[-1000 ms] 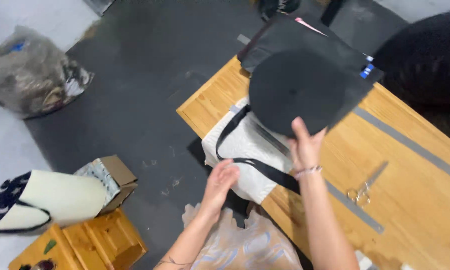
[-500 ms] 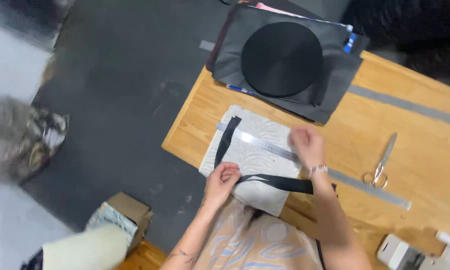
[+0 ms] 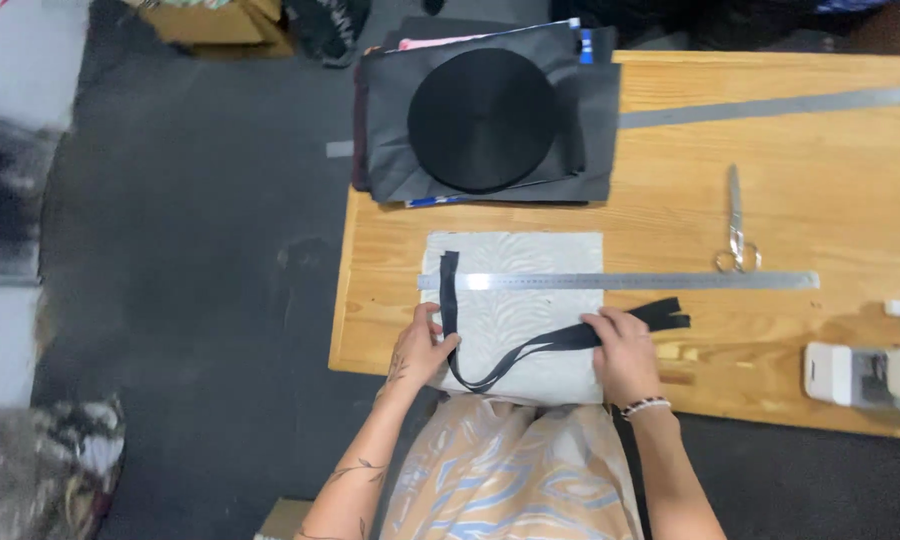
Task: The person measures and cuts a black fabric strap using scissors and a metal ruler on a wooden workbench. They then handle a circular black fabric piece and a green fabric strip, moving between the workbench and a sewing machine area.
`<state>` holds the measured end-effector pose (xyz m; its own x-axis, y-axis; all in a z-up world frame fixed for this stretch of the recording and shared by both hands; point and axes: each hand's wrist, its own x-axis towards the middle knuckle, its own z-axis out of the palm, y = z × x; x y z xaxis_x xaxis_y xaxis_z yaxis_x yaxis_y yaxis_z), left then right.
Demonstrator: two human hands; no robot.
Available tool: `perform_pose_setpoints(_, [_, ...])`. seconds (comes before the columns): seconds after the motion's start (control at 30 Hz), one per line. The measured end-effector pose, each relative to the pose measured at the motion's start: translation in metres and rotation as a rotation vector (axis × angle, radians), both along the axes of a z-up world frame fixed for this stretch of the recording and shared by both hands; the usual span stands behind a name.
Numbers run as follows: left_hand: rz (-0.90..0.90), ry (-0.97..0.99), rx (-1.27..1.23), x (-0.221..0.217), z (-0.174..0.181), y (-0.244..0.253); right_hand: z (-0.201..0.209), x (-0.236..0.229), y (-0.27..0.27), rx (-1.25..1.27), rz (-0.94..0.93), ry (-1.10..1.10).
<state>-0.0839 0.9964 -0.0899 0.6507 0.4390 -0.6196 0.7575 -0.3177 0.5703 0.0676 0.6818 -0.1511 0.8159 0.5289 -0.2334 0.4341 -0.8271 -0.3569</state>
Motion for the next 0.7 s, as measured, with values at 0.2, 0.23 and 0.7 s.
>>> perform_pose_setpoints(0.2, [-0.083, 0.045, -0.038, 0.014, 0.009, -0.015, 0.009, -0.016, 0.02, -0.234, 0.064, 0.076])
perform_pose_setpoints(0.23, [-0.09, 0.033, -0.046, 0.018, 0.012, -0.018, 0.006, -0.016, 0.022, -0.23, 0.046, 0.035])
perform_pose_setpoints(0.7, [-0.108, -0.124, 0.126, 0.039, -0.015, -0.011, 0.002, 0.023, 0.018, -0.164, 0.09, 0.097])
